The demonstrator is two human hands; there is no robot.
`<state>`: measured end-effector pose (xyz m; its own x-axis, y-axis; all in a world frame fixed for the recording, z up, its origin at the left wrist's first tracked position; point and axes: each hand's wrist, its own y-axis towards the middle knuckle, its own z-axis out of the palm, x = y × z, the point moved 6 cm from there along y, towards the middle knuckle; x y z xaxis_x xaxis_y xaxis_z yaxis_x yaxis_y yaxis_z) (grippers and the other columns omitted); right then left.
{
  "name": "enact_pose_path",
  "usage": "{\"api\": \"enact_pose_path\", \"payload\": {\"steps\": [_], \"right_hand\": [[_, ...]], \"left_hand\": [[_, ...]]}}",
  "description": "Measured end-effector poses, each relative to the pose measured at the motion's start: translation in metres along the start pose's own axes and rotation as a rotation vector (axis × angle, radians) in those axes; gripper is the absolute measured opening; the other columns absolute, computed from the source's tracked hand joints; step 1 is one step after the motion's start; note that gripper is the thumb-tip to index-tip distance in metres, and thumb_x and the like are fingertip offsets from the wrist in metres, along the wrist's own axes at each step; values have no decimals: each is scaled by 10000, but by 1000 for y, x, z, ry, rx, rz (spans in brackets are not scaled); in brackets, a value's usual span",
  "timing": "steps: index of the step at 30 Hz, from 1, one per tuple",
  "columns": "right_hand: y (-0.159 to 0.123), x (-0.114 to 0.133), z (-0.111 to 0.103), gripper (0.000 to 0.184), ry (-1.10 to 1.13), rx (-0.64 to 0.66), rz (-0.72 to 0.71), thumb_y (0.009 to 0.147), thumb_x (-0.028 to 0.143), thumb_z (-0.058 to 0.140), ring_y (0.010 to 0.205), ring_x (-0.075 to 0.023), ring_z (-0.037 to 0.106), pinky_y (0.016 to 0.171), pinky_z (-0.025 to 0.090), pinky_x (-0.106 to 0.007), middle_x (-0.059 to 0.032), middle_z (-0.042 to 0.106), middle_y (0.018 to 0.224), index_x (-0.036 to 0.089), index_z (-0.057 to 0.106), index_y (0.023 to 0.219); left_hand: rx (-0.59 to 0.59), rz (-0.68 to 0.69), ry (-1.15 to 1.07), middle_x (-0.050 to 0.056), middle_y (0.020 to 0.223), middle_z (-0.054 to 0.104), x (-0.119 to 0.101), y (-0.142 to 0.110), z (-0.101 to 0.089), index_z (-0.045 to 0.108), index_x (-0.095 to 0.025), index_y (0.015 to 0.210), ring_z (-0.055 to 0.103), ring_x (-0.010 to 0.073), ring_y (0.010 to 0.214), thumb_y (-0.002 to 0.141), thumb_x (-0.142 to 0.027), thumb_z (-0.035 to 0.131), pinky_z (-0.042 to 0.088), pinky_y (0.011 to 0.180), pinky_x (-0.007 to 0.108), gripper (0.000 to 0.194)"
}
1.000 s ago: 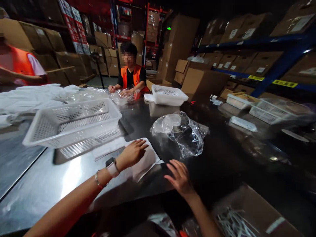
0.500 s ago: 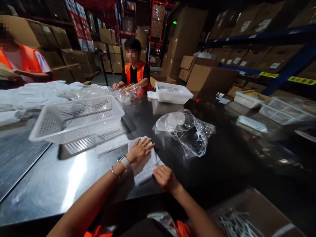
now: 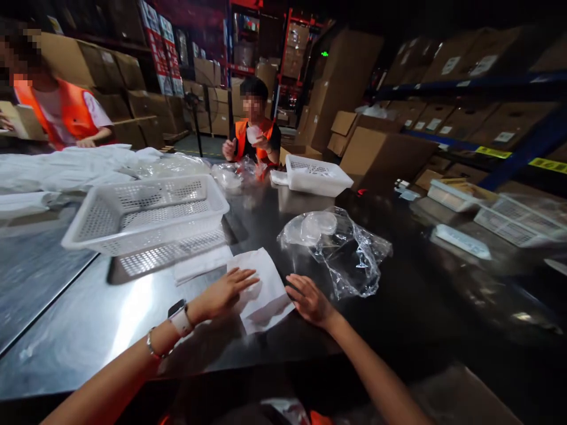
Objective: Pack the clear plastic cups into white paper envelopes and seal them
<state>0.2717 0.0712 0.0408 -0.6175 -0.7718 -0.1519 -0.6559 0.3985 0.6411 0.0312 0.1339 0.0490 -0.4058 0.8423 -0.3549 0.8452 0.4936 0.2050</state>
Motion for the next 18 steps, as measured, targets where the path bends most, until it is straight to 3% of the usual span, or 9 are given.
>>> {"api": "enact_pose_path", "payload": {"steps": [2,4,7,10,14,18], "right_hand": [[3,-5,15,718,93,52,-70,859,106,530,1461,-266,375,1044,514,-475,-210,599,1382,81,291,1536],[7,-6,26,694,128,76,-113,857,128,527,1493,-263,316,1065,502,-478,-222,596,1388,43,323,1515],[16,-7,33,526,110,45,-135,870,81,487,1473,-246,359,1070,502,-448,-190,629,1360,93,508,1396],[23,-8,35,378,59,-2,-173,929,141,539,1429,-249,433,1065,505,-433,-175,651,1335,141,604,1301],[32,0,36,270,-10,-16,-277,949,205,618,1369,-237,510,1091,489,-428,-139,679,1303,181,670,1213],[38,11,30,236,26,-28,-364,983,206,589,1353,-218,527,1131,463,-415,-92,692,1291,169,676,1199]], "left_hand": [[64,21,80,101,1590,420,-2,-18,6,421,-285,1520,388,277,1476,785,7,480,306,1217,582,794],[55,22,189,98,1592,415,-5,-30,13,474,-332,1481,380,309,1478,772,39,487,301,1195,637,801],[-78,-5,281,101,1601,401,-7,-37,23,585,-341,1378,351,352,1487,837,-6,550,276,1175,695,637],[-212,-10,296,134,1566,450,-10,-39,29,673,-269,1232,378,360,1472,902,-110,611,253,1179,714,372],[-323,70,290,101,1436,606,-19,-44,23,686,-199,1039,487,267,1411,972,-105,517,234,1244,624,205],[-324,235,239,115,1307,698,-33,-51,17,648,-149,1026,612,202,1286,983,-55,438,386,1219,483,234]]}}
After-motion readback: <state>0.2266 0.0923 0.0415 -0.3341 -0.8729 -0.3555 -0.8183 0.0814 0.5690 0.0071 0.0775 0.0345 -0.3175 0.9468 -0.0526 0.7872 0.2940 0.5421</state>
